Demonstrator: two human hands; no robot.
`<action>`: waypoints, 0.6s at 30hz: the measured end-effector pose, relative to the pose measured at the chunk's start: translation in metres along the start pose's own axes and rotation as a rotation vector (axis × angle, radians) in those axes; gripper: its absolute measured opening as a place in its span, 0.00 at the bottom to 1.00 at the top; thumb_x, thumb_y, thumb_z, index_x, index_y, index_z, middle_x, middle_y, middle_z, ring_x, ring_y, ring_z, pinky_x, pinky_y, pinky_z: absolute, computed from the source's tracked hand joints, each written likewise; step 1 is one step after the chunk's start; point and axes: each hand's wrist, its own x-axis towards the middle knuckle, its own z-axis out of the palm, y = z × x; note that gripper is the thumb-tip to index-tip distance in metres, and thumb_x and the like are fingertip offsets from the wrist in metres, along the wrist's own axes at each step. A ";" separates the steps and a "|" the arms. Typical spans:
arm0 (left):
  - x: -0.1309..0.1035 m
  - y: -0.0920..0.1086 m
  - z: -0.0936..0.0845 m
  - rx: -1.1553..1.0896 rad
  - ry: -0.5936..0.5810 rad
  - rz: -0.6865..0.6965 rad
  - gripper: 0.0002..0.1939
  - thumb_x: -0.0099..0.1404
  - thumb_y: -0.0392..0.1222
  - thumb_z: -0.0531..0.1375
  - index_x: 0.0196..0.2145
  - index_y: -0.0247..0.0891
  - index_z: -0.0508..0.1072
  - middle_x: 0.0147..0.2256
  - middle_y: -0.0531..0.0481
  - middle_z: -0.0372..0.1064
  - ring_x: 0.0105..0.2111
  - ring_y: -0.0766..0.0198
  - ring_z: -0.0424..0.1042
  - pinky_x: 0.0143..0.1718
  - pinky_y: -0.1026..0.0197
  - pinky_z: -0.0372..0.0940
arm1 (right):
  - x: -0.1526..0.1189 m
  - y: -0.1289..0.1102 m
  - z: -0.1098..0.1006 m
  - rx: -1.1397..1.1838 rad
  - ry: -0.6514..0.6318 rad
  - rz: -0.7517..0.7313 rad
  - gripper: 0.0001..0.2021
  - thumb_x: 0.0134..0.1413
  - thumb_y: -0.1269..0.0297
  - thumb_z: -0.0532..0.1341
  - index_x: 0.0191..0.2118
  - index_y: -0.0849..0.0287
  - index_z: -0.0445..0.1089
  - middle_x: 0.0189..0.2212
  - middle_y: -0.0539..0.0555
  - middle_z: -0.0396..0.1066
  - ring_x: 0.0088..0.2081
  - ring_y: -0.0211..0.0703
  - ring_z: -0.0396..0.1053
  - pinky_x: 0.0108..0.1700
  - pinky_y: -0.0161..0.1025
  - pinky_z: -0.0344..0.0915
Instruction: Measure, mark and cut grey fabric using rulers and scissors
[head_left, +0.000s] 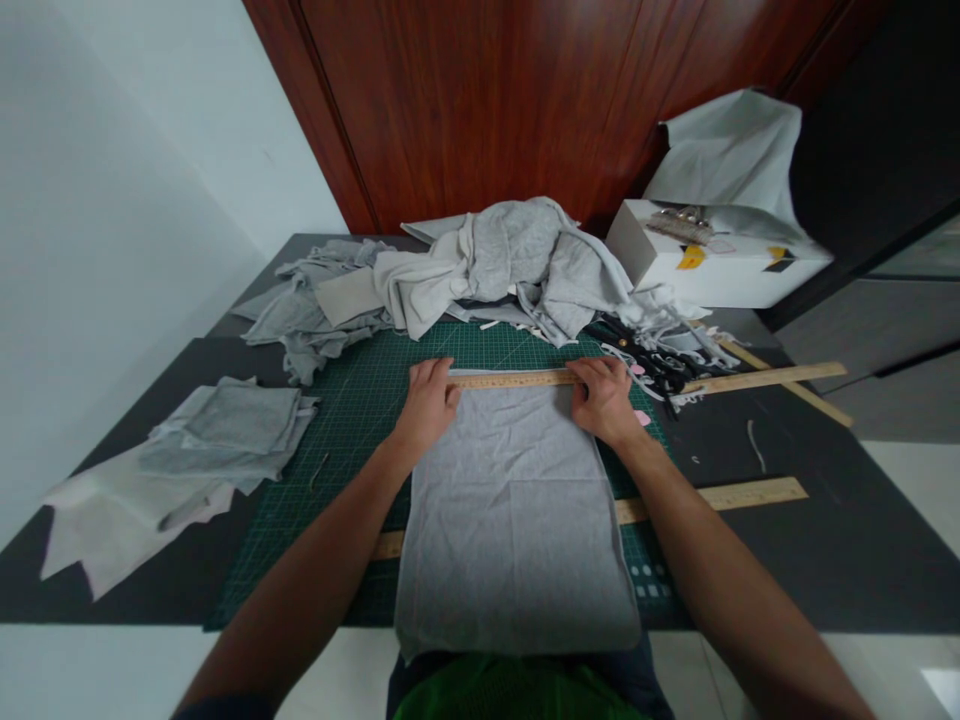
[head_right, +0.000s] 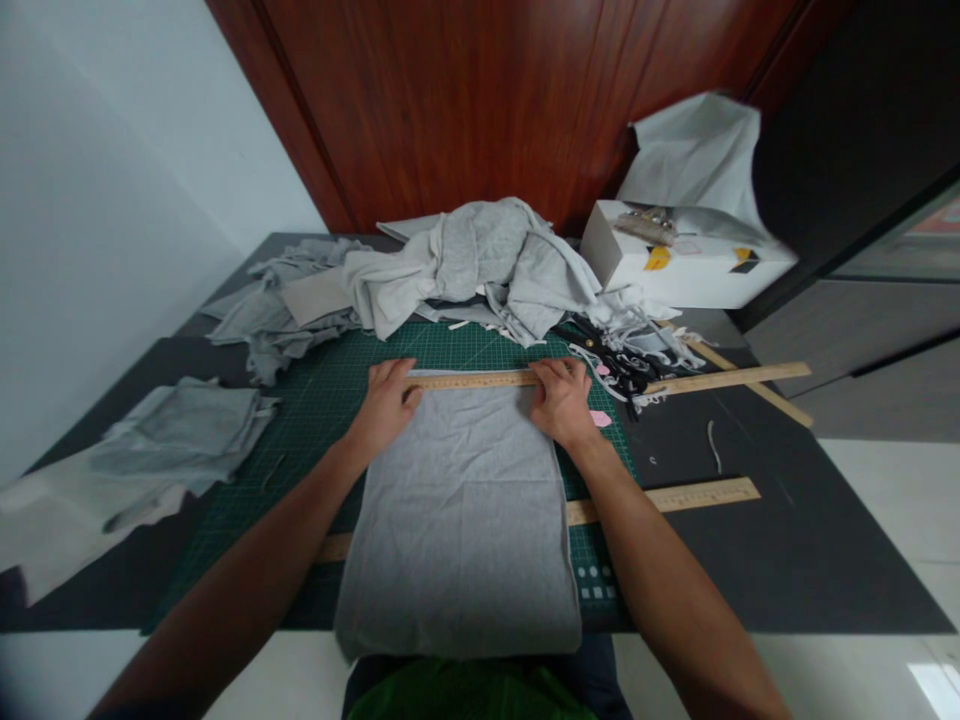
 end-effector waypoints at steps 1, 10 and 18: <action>0.000 -0.002 -0.001 -0.022 0.024 -0.036 0.24 0.68 0.34 0.61 0.61 0.35 0.69 0.56 0.37 0.67 0.59 0.46 0.66 0.64 0.43 0.65 | -0.001 -0.003 0.000 0.004 -0.020 -0.029 0.24 0.56 0.72 0.59 0.57 0.58 0.78 0.55 0.62 0.77 0.59 0.62 0.62 0.61 0.60 0.59; -0.003 -0.014 -0.005 -0.093 0.080 -0.232 0.17 0.62 0.28 0.60 0.48 0.39 0.71 0.48 0.42 0.70 0.51 0.52 0.74 0.53 0.48 0.74 | -0.014 -0.040 -0.013 -0.058 -0.171 -0.126 0.20 0.70 0.64 0.55 0.61 0.59 0.75 0.62 0.62 0.74 0.59 0.60 0.64 0.56 0.54 0.62; 0.000 -0.014 -0.007 -0.058 0.076 -0.231 0.09 0.68 0.31 0.59 0.45 0.37 0.73 0.44 0.42 0.72 0.45 0.55 0.76 0.53 0.52 0.73 | -0.028 -0.063 -0.018 -0.174 -0.200 -0.112 0.22 0.73 0.59 0.53 0.65 0.61 0.69 0.66 0.66 0.68 0.62 0.64 0.60 0.58 0.58 0.61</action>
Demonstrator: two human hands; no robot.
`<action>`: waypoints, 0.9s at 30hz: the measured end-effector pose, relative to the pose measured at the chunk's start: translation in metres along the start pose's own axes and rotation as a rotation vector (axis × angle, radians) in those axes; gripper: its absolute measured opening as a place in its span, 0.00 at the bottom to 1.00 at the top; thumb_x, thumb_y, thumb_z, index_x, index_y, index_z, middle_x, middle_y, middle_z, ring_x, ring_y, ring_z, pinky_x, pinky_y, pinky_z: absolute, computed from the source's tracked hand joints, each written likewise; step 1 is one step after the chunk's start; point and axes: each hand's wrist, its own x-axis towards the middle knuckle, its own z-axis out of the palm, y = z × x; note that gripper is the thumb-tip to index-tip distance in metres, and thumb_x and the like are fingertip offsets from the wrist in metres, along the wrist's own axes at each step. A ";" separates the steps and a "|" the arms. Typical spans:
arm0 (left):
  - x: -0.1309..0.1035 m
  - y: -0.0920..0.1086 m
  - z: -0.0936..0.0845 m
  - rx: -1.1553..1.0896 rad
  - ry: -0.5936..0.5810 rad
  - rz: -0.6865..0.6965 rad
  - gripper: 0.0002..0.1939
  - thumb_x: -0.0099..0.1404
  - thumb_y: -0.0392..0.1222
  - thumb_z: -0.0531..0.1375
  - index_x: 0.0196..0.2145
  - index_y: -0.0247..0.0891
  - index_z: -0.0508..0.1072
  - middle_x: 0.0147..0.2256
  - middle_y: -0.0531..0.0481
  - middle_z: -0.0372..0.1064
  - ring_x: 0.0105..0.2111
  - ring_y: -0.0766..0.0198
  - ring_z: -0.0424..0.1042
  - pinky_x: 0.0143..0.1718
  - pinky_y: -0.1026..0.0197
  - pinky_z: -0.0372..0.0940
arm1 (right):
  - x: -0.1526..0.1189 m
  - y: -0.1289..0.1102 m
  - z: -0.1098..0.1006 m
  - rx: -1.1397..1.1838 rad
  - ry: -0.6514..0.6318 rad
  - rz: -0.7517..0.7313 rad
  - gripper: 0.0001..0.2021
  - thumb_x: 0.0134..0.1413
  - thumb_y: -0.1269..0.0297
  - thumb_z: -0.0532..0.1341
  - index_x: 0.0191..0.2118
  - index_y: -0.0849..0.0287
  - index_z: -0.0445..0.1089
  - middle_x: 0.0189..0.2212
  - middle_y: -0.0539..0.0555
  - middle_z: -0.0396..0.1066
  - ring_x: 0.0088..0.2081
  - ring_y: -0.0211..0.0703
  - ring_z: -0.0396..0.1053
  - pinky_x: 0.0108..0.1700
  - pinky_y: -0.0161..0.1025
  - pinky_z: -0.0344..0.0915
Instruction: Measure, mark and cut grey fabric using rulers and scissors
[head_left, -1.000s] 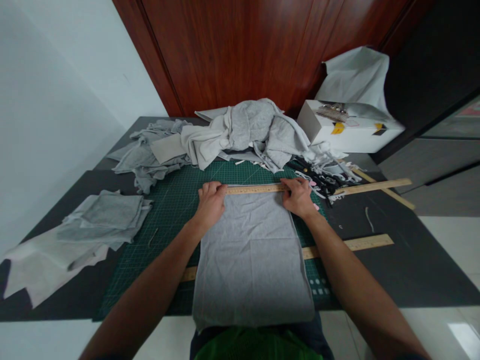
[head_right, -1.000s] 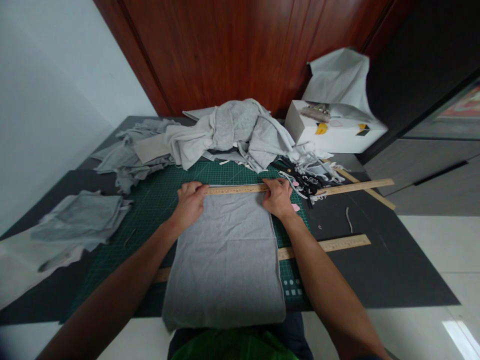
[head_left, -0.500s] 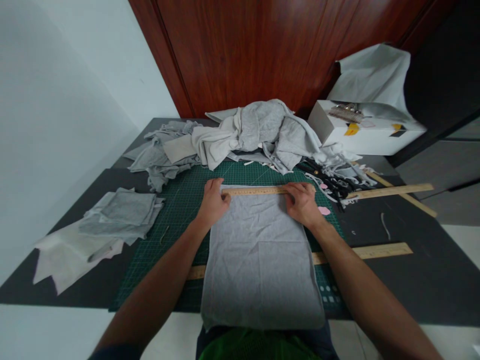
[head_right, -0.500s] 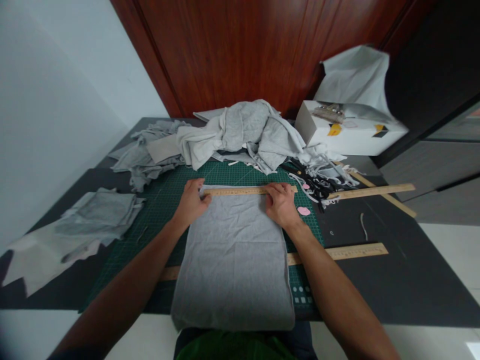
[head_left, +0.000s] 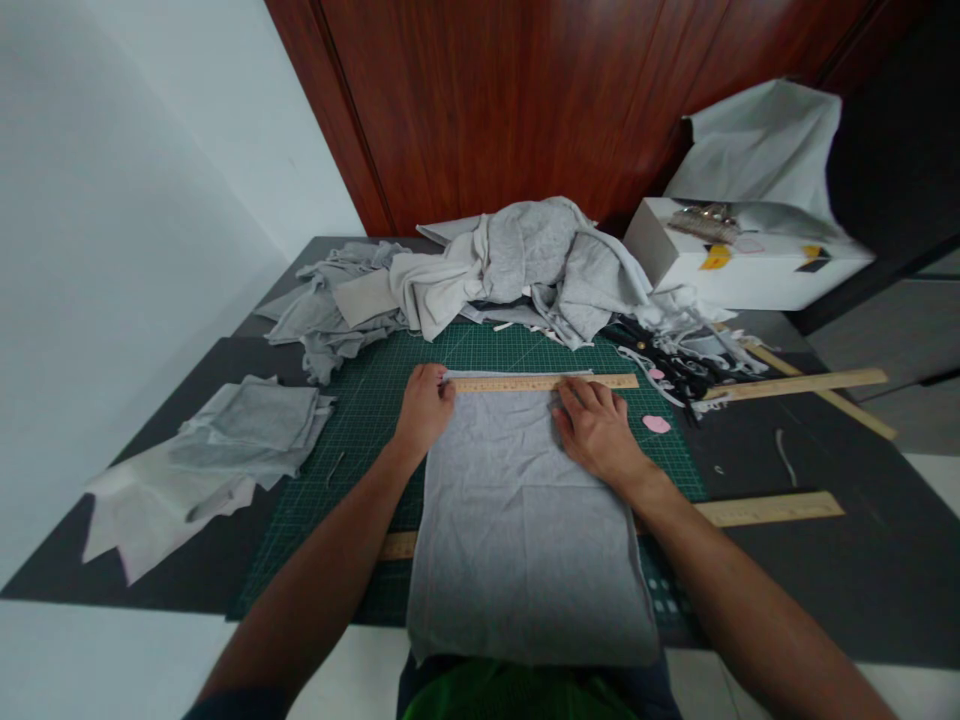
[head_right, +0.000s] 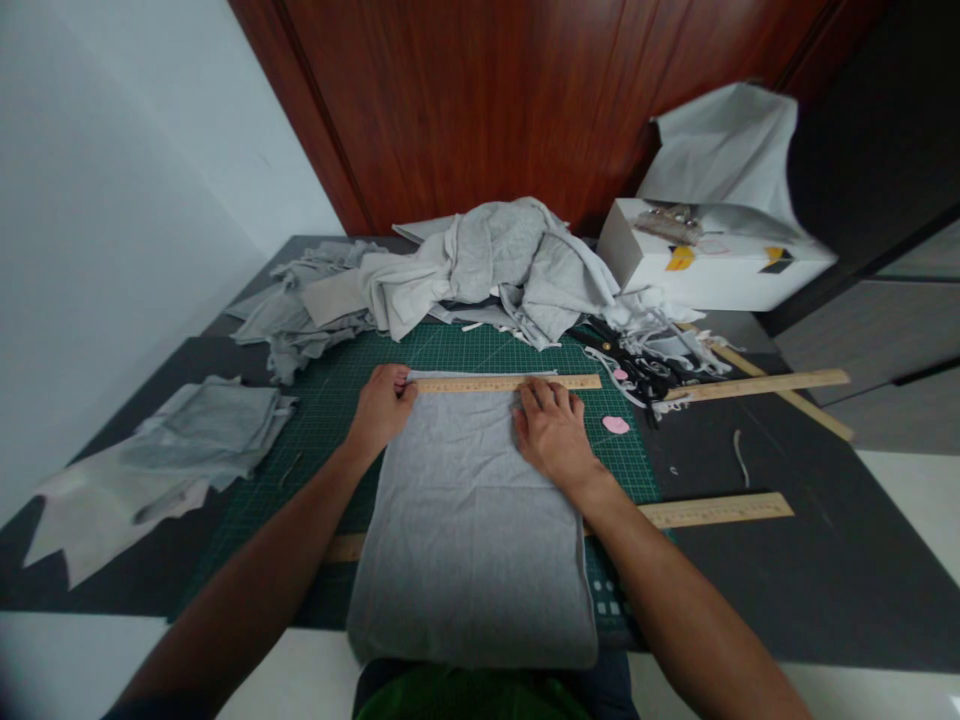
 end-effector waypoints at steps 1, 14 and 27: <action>0.000 0.000 0.000 0.002 -0.003 0.005 0.08 0.69 0.32 0.59 0.45 0.37 0.73 0.44 0.42 0.72 0.45 0.55 0.76 0.53 0.52 0.73 | 0.000 -0.001 0.001 -0.003 0.005 0.003 0.22 0.73 0.60 0.53 0.65 0.61 0.69 0.66 0.66 0.68 0.62 0.64 0.60 0.59 0.59 0.60; -0.009 0.014 -0.008 0.128 0.001 0.137 0.20 0.65 0.24 0.53 0.46 0.38 0.79 0.47 0.41 0.75 0.51 0.49 0.72 0.61 0.45 0.68 | -0.005 -0.008 0.000 -0.027 0.001 0.012 0.24 0.72 0.61 0.53 0.67 0.63 0.67 0.65 0.68 0.69 0.62 0.67 0.61 0.59 0.62 0.62; -0.038 0.036 -0.002 0.217 -0.210 0.297 0.29 0.67 0.26 0.53 0.63 0.37 0.72 0.62 0.38 0.70 0.61 0.45 0.66 0.62 0.43 0.65 | -0.005 -0.007 -0.002 -0.030 -0.029 0.068 0.25 0.71 0.61 0.54 0.68 0.66 0.64 0.66 0.69 0.67 0.63 0.65 0.62 0.61 0.57 0.64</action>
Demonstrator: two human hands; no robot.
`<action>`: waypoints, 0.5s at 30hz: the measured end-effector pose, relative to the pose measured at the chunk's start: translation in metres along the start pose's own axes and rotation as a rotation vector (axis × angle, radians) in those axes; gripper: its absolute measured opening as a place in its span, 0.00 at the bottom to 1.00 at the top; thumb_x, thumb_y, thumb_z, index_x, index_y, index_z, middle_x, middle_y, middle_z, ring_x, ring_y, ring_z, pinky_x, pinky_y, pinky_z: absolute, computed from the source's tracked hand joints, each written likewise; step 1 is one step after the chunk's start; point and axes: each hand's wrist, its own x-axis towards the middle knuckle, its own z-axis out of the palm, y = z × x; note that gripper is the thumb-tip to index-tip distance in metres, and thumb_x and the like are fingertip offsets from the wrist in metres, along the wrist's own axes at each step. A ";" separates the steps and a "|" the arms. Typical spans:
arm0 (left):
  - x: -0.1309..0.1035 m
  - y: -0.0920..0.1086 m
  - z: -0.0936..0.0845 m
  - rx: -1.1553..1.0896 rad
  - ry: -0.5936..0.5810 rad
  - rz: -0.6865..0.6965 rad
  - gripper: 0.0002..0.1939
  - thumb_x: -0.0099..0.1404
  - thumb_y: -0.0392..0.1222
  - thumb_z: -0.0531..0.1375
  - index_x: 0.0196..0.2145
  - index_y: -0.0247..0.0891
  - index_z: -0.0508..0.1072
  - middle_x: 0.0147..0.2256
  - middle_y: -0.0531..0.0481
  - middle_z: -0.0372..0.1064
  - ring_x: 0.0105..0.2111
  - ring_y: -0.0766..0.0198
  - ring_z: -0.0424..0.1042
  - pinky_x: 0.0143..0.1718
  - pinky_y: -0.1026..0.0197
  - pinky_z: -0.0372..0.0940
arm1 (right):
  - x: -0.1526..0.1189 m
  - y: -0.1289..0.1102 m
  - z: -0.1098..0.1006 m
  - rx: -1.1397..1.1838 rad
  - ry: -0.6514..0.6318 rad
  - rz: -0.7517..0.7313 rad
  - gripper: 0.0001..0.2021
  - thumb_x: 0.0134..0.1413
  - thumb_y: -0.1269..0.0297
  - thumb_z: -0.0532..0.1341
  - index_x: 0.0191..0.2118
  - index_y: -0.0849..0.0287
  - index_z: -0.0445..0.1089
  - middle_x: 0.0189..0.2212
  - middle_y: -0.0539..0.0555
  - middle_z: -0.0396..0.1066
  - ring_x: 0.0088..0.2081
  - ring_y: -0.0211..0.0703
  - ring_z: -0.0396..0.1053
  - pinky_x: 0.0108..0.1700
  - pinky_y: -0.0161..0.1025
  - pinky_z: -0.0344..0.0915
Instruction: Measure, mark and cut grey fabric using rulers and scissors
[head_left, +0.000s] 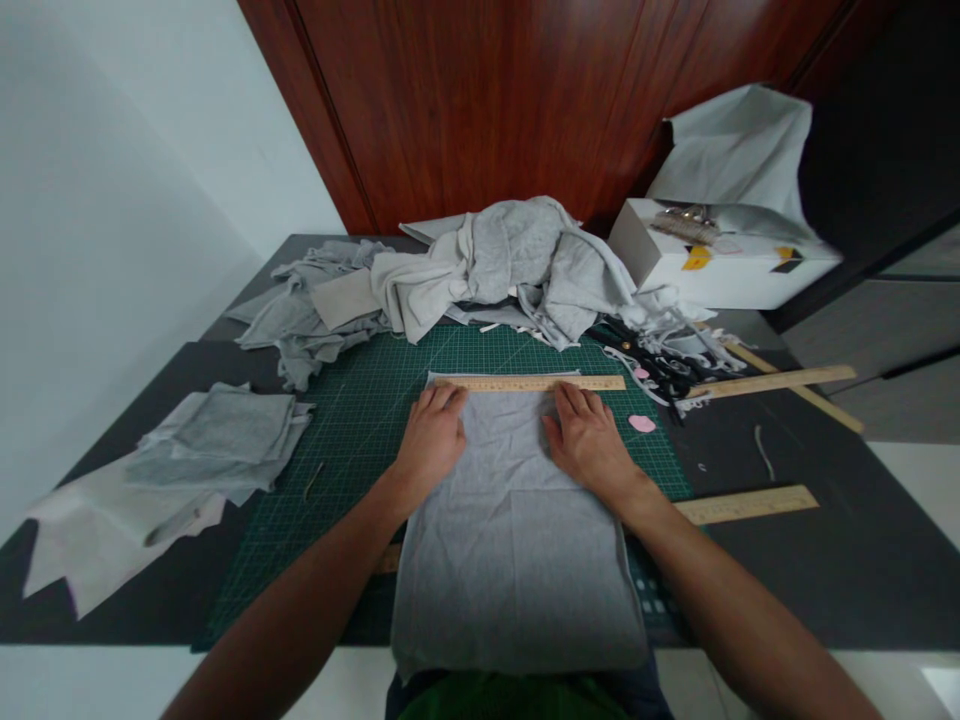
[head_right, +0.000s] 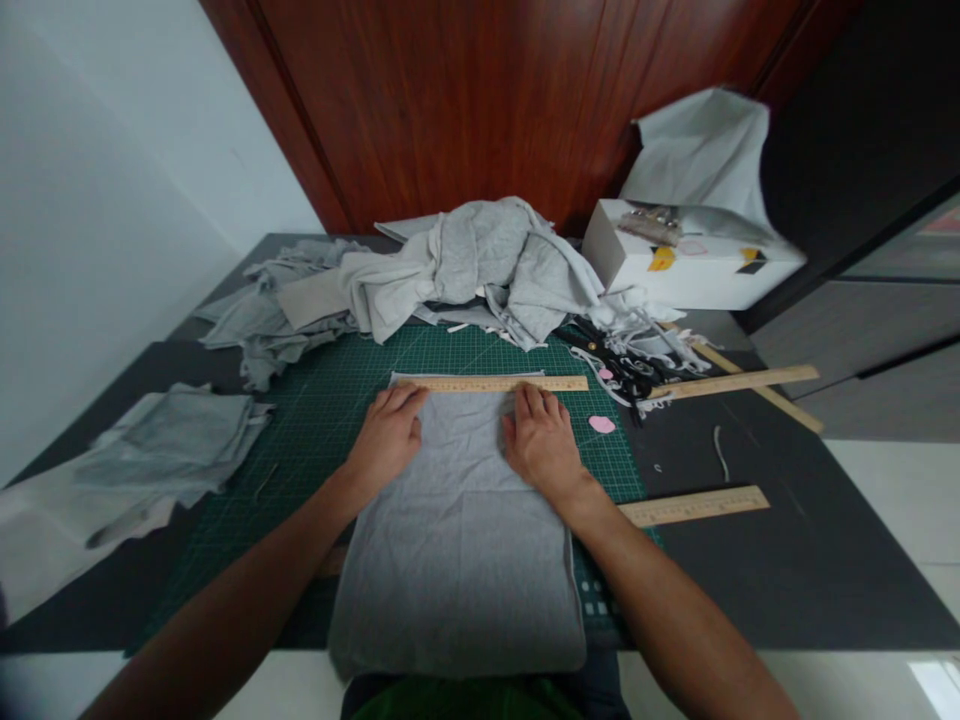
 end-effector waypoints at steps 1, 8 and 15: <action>0.000 0.000 0.000 0.004 -0.001 -0.003 0.29 0.67 0.26 0.53 0.64 0.37 0.72 0.62 0.38 0.70 0.61 0.45 0.66 0.62 0.43 0.65 | 0.000 0.001 0.000 -0.001 -0.002 0.018 0.25 0.71 0.62 0.54 0.68 0.67 0.64 0.66 0.70 0.67 0.62 0.65 0.63 0.59 0.56 0.65; 0.002 -0.001 0.001 0.009 0.002 -0.002 0.28 0.66 0.27 0.55 0.63 0.38 0.73 0.61 0.37 0.69 0.59 0.43 0.66 0.61 0.41 0.65 | 0.002 0.028 -0.003 -0.035 0.023 0.092 0.23 0.66 0.70 0.53 0.63 0.65 0.69 0.61 0.69 0.71 0.56 0.65 0.66 0.51 0.55 0.68; 0.003 0.001 -0.002 0.033 -0.002 -0.025 0.27 0.66 0.28 0.55 0.61 0.37 0.74 0.61 0.36 0.69 0.61 0.41 0.64 0.59 0.41 0.66 | 0.006 0.042 -0.003 -0.036 0.019 0.107 0.23 0.63 0.74 0.54 0.62 0.65 0.71 0.60 0.68 0.71 0.56 0.65 0.66 0.51 0.54 0.67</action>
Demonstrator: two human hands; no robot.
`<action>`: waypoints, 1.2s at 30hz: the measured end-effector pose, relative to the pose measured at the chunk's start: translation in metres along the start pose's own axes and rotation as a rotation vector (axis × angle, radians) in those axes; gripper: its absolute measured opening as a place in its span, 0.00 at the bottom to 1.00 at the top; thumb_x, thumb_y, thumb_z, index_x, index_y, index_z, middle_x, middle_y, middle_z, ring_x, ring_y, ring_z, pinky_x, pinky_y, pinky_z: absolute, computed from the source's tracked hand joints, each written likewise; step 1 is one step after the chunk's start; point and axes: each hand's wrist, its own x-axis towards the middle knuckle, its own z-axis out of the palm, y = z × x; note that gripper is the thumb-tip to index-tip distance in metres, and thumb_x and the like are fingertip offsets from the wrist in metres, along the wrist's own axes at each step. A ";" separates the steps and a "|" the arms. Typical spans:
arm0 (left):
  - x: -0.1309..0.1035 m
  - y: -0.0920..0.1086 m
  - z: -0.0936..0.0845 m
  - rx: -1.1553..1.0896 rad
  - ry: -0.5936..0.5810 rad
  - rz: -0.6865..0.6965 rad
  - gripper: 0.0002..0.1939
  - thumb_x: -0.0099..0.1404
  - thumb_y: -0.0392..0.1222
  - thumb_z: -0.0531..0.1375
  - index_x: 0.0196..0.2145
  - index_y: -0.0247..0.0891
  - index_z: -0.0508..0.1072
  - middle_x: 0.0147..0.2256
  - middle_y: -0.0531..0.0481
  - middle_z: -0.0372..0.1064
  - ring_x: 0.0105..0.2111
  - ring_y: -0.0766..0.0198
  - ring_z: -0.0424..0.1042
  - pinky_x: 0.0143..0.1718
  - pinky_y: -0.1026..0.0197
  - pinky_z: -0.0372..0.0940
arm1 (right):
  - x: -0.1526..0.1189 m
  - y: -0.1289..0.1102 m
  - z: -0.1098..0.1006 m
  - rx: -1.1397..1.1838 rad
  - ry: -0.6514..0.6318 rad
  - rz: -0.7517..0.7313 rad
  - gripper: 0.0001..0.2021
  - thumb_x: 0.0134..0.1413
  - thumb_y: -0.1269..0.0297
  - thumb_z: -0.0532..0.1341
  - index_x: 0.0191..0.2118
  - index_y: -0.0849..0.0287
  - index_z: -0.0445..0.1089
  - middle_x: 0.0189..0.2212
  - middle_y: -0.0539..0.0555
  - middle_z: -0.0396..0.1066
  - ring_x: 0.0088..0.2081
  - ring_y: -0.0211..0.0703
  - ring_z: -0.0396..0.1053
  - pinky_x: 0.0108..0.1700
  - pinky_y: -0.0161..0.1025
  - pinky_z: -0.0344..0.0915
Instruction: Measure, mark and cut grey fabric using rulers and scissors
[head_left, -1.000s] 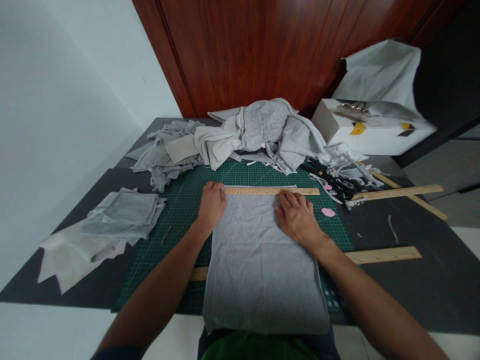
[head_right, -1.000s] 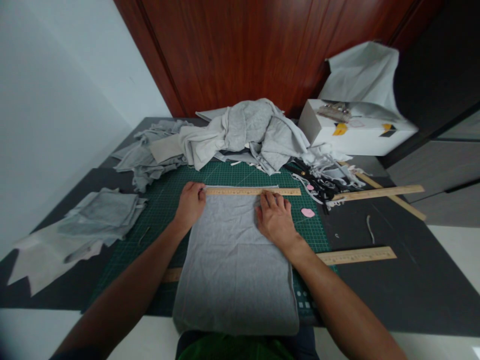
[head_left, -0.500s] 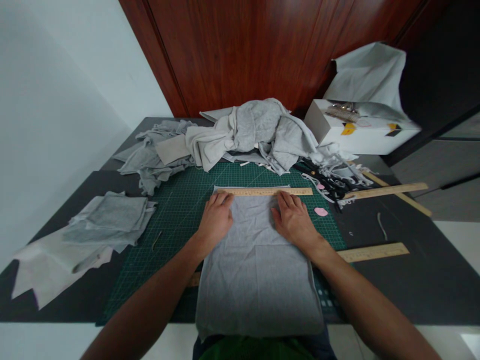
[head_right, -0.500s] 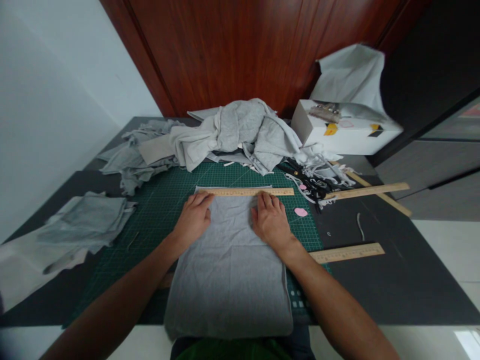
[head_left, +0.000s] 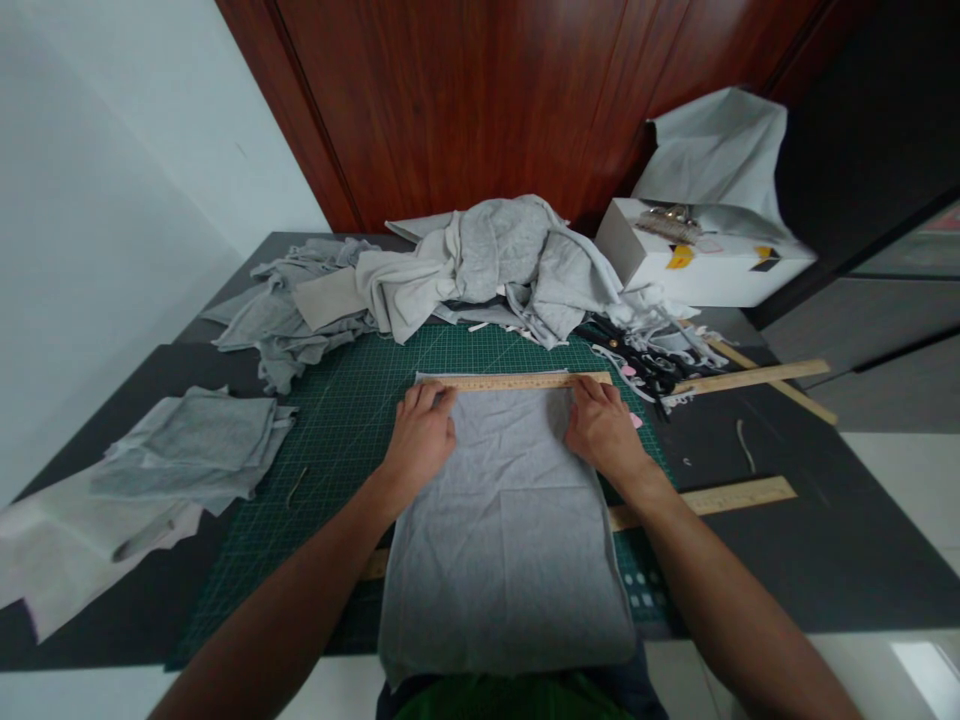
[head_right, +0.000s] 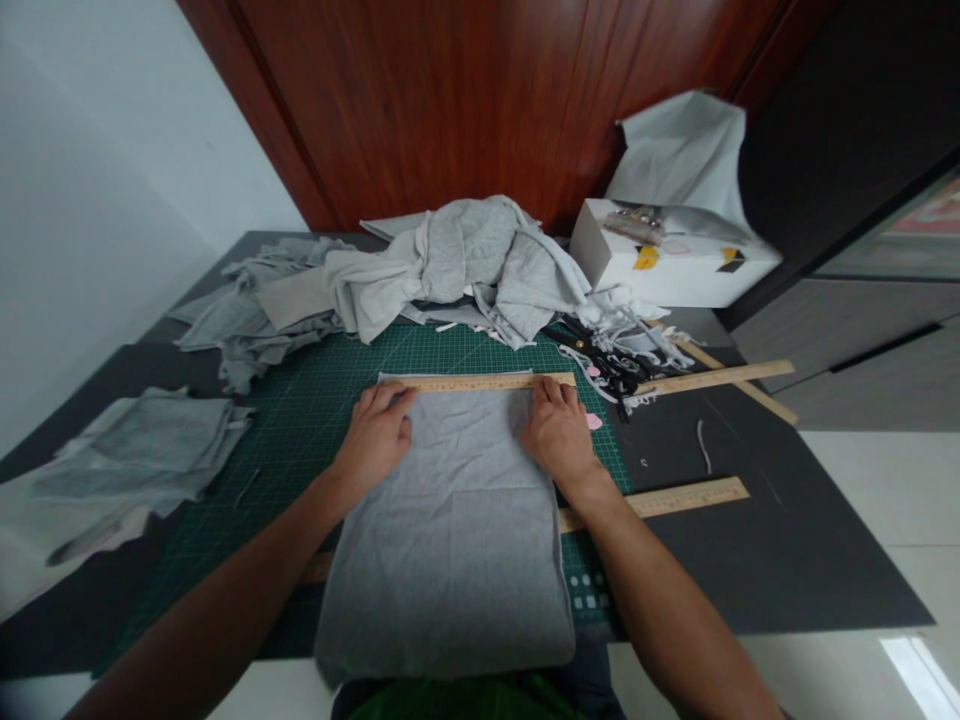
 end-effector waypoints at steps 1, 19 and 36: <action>0.000 0.000 0.000 -0.005 0.006 0.006 0.28 0.65 0.27 0.55 0.61 0.38 0.74 0.61 0.37 0.69 0.62 0.42 0.64 0.59 0.41 0.66 | 0.000 -0.001 0.000 -0.005 -0.004 0.006 0.23 0.63 0.74 0.54 0.62 0.65 0.71 0.61 0.69 0.71 0.56 0.65 0.66 0.51 0.54 0.67; 0.001 0.004 -0.003 0.004 -0.025 0.024 0.28 0.66 0.27 0.54 0.61 0.37 0.73 0.63 0.38 0.68 0.65 0.45 0.64 0.63 0.42 0.64 | 0.001 -0.009 -0.010 -0.055 -0.088 0.056 0.21 0.68 0.70 0.52 0.62 0.68 0.70 0.64 0.68 0.69 0.62 0.62 0.64 0.56 0.52 0.67; 0.000 0.004 -0.003 0.006 -0.075 0.029 0.29 0.67 0.27 0.54 0.64 0.36 0.70 0.65 0.38 0.66 0.67 0.46 0.62 0.66 0.43 0.63 | -0.001 -0.013 -0.012 -0.096 -0.090 0.058 0.21 0.68 0.70 0.54 0.63 0.68 0.69 0.63 0.68 0.70 0.61 0.62 0.65 0.56 0.51 0.68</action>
